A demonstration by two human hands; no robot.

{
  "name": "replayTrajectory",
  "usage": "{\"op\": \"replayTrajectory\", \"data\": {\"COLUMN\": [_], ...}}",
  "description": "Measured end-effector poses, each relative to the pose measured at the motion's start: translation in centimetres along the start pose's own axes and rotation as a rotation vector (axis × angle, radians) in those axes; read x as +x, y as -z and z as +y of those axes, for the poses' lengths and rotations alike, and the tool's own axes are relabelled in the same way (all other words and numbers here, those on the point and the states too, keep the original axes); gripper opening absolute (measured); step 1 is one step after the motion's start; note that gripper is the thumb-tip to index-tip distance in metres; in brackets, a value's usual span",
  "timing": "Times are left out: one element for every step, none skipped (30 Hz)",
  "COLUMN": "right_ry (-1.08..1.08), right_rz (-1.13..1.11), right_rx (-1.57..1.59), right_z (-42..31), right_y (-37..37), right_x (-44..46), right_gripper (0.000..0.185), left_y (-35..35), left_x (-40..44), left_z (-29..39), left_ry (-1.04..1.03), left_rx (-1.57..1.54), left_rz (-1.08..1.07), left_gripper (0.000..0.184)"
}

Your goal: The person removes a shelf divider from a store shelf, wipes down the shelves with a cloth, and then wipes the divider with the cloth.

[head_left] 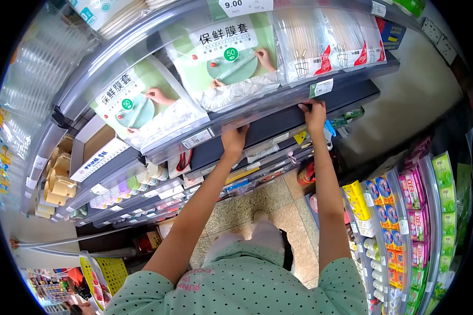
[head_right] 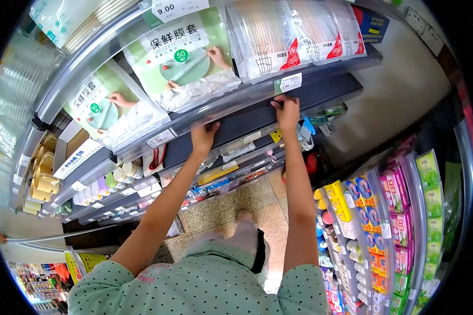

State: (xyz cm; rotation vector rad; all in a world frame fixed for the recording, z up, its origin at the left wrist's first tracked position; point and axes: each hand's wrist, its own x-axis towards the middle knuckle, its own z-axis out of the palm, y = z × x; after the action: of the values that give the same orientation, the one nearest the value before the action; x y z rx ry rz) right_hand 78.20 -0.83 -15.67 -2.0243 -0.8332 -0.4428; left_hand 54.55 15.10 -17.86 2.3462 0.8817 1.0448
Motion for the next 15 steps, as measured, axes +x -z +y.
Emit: {"op": "replayTrajectory", "data": {"right_ry": [0.015, 0.018, 0.021, 0.023, 0.028, 0.034, 0.04, 0.055, 0.07, 0.085, 0.087, 0.089, 0.09, 0.093, 0.096], "right_rz": [0.002, -0.006, -0.013, -0.02, -0.033, -0.045, -0.058, -0.053, -0.048, -0.042, -0.04, -0.037, -0.035, -0.035, -0.035], "right_rx": [0.005, 0.044, 0.083, 0.122, 0.138, 0.154, 0.17, 0.188, 0.207, 0.226, 0.239, 0.253, 0.265, 0.269, 0.273], "right_z": [0.1, 0.3, 0.4, 0.5, 0.7, 0.8, 0.9, 0.9, 1.0, 1.2, 1.3, 1.2, 1.1, 1.0, 0.8], "right_y": [-0.1, -0.2, -0.2, -0.2, -0.2, 0.0, 0.0, 0.1, 0.0, -0.2, -0.3, -0.1, 0.1, 0.3, 0.5], "right_x": [0.1, 0.2, 0.3, 0.3, 0.3, 0.4, 0.5, 0.6, 0.7, 0.7, 0.7, 0.7, 0.6, 0.5, 0.5], "right_gripper": [0.015, 0.015, 0.015, 0.015, 0.015, 0.015, 0.015, 0.015, 0.015, 0.015, 0.015, 0.016, 0.016, 0.016, 0.016], "left_y": [-0.3, -0.5, -0.7, -0.8, -0.9, -1.0, -1.1, -1.1, -0.9, -0.6, -0.3, -0.1, 0.0, 0.2, 0.1], "left_x": [0.0, 0.1, 0.3, 0.4, 0.5, 0.5, 0.6, 0.8, 1.0, 1.1, 0.9, 0.9, 1.0, 1.0, 1.0], "left_z": [-0.2, -0.3, -0.5, -0.6, -0.8, -1.0, -1.3, -1.6, -1.3, -1.1, -0.8, -0.5, -0.4, -0.2, -0.3], "left_ry": [0.011, 0.021, 0.031, 0.0, -0.03, -0.06, -0.065, -0.07, -0.076, -0.059, -0.042, -0.026, -0.008, 0.01, 0.028], "left_rx": [-0.01, -0.021, -0.031, -0.022, -0.014, -0.006, 0.019, 0.043, 0.067, 0.058, 0.048, 0.038, 0.027, 0.016, 0.005], "left_rz": [0.022, 0.043, 0.065, 0.089, 0.112, 0.136, 0.118, 0.1, 0.082, 0.079, 0.076, 0.071, 0.056, 0.042, 0.027], "left_gripper": [0.026, 0.024, 0.022, 0.02, 0.017, 0.015, 0.013, 0.012, 0.01, 0.01, 0.009, 0.008, 0.008, 0.008, 0.008]}}
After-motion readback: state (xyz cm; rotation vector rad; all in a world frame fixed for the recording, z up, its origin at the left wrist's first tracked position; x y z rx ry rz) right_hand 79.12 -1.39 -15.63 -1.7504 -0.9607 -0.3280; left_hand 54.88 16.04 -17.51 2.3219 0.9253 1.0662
